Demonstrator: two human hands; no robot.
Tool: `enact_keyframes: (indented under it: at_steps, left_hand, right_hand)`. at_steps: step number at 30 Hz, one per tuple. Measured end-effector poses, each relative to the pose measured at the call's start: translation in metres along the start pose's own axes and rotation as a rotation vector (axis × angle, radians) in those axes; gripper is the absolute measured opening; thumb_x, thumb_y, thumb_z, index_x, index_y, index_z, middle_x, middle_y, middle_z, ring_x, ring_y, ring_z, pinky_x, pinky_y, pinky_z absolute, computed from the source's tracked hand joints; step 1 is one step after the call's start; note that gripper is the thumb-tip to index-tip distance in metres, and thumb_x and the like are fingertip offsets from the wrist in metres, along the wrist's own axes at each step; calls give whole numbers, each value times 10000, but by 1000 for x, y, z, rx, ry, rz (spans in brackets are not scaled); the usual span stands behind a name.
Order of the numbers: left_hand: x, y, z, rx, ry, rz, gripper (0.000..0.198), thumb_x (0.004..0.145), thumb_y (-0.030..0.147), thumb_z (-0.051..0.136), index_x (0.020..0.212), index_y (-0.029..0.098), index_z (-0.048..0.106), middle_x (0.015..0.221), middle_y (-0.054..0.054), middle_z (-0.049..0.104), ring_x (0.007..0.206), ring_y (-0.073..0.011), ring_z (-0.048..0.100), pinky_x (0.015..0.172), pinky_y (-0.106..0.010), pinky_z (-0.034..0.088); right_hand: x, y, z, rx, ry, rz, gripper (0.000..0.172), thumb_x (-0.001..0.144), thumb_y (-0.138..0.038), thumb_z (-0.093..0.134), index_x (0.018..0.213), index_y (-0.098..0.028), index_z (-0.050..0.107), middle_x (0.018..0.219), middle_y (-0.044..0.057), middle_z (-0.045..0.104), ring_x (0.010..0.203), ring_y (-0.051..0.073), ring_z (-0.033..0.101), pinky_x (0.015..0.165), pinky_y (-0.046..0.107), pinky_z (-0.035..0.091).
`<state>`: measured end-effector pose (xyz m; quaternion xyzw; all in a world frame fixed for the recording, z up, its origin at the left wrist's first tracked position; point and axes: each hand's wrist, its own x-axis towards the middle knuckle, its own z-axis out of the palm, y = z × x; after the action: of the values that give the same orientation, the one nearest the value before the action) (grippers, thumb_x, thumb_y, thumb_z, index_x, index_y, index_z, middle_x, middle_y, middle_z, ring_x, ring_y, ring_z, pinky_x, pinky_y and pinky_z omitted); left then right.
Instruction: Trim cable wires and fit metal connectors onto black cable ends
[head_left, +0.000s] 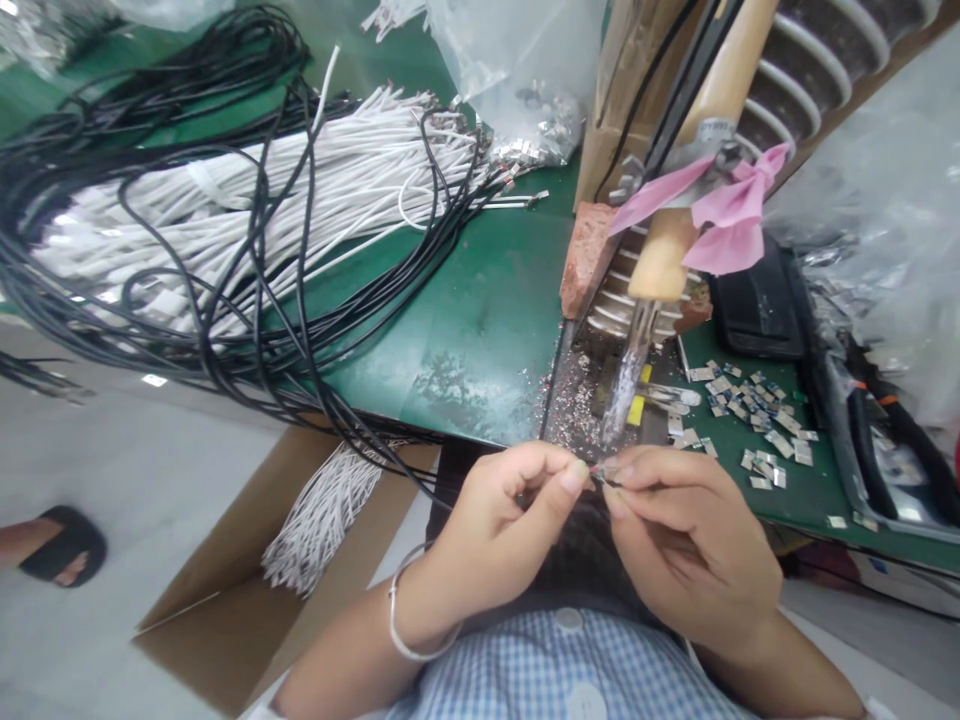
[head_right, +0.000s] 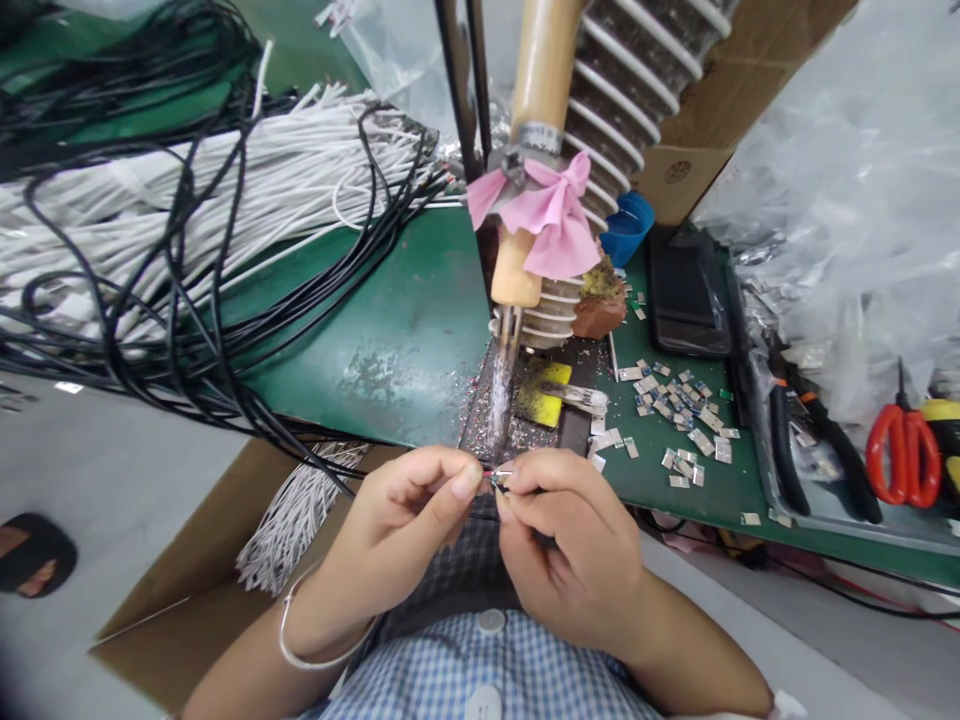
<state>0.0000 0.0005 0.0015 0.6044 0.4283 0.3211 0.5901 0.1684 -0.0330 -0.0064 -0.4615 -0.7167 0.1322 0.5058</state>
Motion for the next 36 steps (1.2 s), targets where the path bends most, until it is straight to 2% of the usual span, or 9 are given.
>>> enact_keyframes:
  at_steps: [13,17,19,21,24,27,30,33,36]
  left_hand:
    - [-5,-1,-2,65,-46,40,296,973,297,513,718,162,576,567,43,490,508,-86,436,498,-213,370]
    - [-11,-4,-4,91,-51,69,111,935,260,585,896,163,623,685,18,596,593,-103,534,552,-205,432]
    - [-14,-6,-4,136,-42,109,62,912,224,611,898,165,624,744,0,634,652,-114,569,595,-207,458]
    - [-16,-7,-4,170,-70,121,99,926,198,583,844,165,627,743,-5,655,658,-114,587,609,-206,467]
    - [-19,-6,-3,160,-125,85,203,964,195,520,803,164,638,717,-10,686,639,-115,624,618,-213,487]
    - [-21,-4,-2,162,-109,75,228,969,202,511,785,163,641,719,-20,710,637,-120,652,615,-216,503]
    - [-23,-5,-1,146,-101,57,157,973,215,519,893,157,641,742,-28,732,645,-124,683,606,-208,522]
    - [-24,-7,0,125,-101,44,121,979,228,514,1040,156,589,744,-30,749,644,-136,707,589,-208,536]
    - [-25,-9,1,172,-84,94,131,974,195,505,1091,163,555,723,-20,744,615,-138,707,545,-201,529]
  right_hand:
    - [-4,-3,-2,22,4,-33,247,777,24,600,889,-196,604,835,25,635,806,184,716,678,320,647]
    - [-4,-4,-7,39,-24,-38,249,778,24,595,895,-196,605,833,28,645,811,183,712,683,314,643]
    - [-6,-4,-11,67,-56,-46,251,776,25,589,906,-188,611,832,32,653,812,186,710,686,321,640]
    - [-9,-3,-15,106,-82,-16,260,773,30,583,919,-182,613,852,40,663,812,188,708,675,325,636]
    - [-15,-2,-16,128,-9,111,250,779,23,573,911,-187,600,875,45,657,775,174,693,616,301,612]
    - [-19,-2,-12,118,31,148,203,800,-16,595,904,-191,602,767,17,620,642,140,628,511,249,540]
    - [-17,-4,-5,66,-27,88,159,810,-76,665,921,-185,631,689,0,601,562,119,575,436,207,475]
    - [-13,-6,0,-8,-30,56,126,831,-73,646,900,-178,640,662,-5,605,537,106,566,445,194,474]
    - [-12,-7,1,-63,-68,36,128,849,-52,589,852,-175,627,636,-11,605,521,97,560,470,195,480]
